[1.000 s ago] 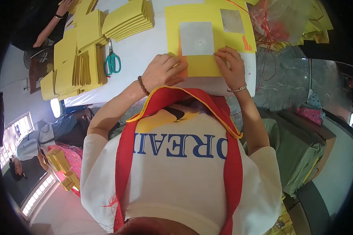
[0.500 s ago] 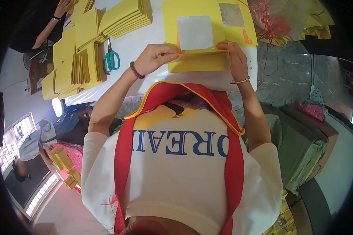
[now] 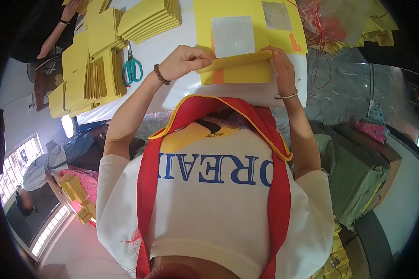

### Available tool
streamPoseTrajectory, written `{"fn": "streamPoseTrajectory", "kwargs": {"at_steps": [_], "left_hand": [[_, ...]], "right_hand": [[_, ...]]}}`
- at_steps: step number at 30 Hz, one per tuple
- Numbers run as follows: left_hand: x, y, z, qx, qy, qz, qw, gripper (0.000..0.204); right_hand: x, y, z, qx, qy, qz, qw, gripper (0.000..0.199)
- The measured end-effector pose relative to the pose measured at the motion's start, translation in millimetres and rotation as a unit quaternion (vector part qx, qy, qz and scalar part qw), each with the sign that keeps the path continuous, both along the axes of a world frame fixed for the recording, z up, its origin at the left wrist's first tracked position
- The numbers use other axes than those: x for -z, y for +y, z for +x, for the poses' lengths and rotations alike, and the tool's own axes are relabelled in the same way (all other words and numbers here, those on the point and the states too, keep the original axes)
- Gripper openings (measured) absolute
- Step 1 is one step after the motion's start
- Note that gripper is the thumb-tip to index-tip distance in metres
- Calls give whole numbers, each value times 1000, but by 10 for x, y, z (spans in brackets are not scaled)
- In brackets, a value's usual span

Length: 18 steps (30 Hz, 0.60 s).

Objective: Folding sheets of yellow paper with silver foil centers.

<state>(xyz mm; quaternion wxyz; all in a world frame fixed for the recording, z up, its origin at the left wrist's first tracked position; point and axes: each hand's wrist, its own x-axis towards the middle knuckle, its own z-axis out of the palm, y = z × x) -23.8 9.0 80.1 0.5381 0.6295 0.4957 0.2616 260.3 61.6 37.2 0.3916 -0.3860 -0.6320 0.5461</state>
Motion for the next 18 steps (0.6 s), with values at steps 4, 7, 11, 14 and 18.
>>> {"fn": "streamPoseTrajectory", "kwargs": {"at_steps": [4,7,11,14,18], "left_hand": [[-26,-19,14,-30,-12,-20,999,22],[-33,-35,8,-24,6,-29,999,27],[-46,-123,-38,17,150,304,941,42],[123,-150,-24,7,252,336,907,53],[223,-151,9,-26,283,371,884,58]], "right_hand": [[28,-10,22,-20,-75,134,988,25],[6,-12,-37,2,-97,84,992,27],[195,9,-17,16,-21,13,1000,23],[201,-2,0,18,13,-32,999,23],[88,68,4,13,-91,212,973,34]]}}
